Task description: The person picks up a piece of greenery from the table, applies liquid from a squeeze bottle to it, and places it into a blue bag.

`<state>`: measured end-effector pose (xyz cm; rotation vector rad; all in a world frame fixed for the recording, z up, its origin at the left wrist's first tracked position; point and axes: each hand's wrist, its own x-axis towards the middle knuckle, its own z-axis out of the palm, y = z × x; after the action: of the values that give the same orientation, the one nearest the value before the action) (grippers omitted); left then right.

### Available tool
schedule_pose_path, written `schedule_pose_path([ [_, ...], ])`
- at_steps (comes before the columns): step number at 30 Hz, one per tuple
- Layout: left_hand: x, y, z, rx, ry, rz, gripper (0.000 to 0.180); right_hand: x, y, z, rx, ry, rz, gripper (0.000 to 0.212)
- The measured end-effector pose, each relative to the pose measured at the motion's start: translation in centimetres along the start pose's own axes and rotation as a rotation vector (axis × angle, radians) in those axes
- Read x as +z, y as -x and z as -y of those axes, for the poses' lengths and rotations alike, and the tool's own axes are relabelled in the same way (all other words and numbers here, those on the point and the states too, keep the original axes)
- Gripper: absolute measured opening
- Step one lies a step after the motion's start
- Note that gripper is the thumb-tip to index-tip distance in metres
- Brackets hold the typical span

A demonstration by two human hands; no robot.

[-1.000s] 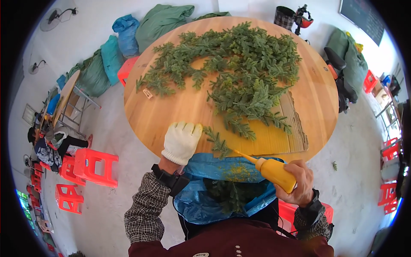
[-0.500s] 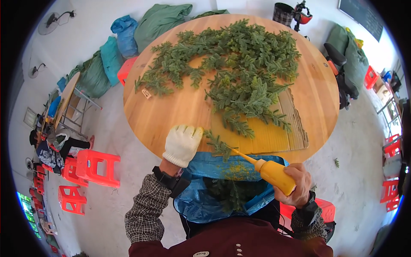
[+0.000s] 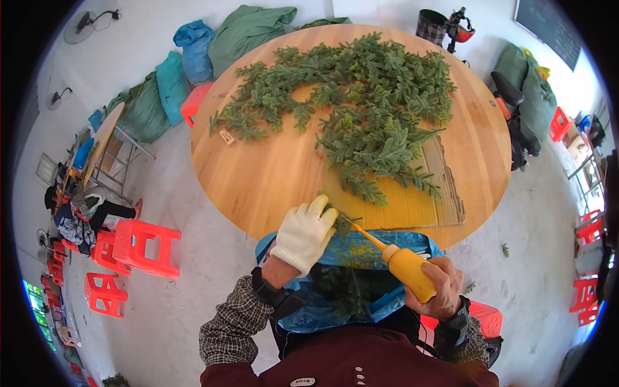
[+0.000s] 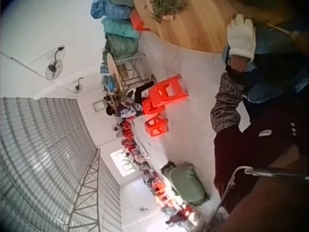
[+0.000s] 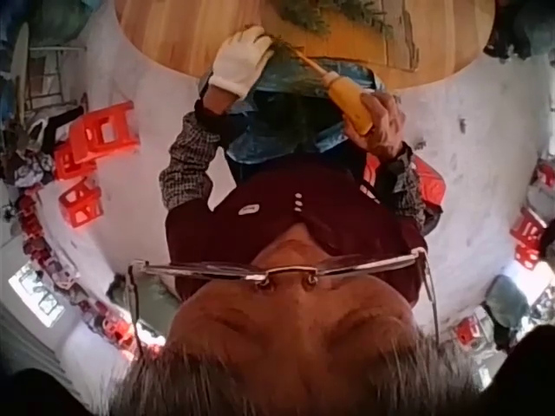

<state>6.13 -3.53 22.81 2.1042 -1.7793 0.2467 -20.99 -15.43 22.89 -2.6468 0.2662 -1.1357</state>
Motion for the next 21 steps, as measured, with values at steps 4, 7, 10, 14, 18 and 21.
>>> schedule_pose_path([
  [4, 1.4, -0.2, 1.2, 0.052, -0.011, -0.025, 0.026, -0.6, 0.4, 0.0, 0.020, 0.015, 0.009, 0.064],
  [7, 1.9, -1.5, 0.6, 0.163, -0.005, -0.219, 0.021, -1.1, 0.3, 0.0, 0.029, 0.035, 0.005, 0.064],
  [10, 2.6, -1.1, 0.7, 0.116, -0.015, -0.157, 0.021, -1.4, 0.3, 0.0, 0.034, 0.055, -0.017, 0.065],
  [14, 2.2, -0.3, 0.0, 0.081, 0.030, -0.167, 0.021, -1.3, 0.7, -0.3, 0.019, 0.041, 0.018, 0.064],
  [18, 2.3, 0.2, -0.4, 0.016, 0.135, -0.220, 0.023, -1.2, 0.9, -0.1, 0.009, 0.039, -0.002, 0.063],
  [21, 3.0, 0.0, -0.7, -0.060, 0.145, -0.221, 0.026, -1.1, 1.0, -0.1, -0.005, 0.041, -0.011, 0.063],
])
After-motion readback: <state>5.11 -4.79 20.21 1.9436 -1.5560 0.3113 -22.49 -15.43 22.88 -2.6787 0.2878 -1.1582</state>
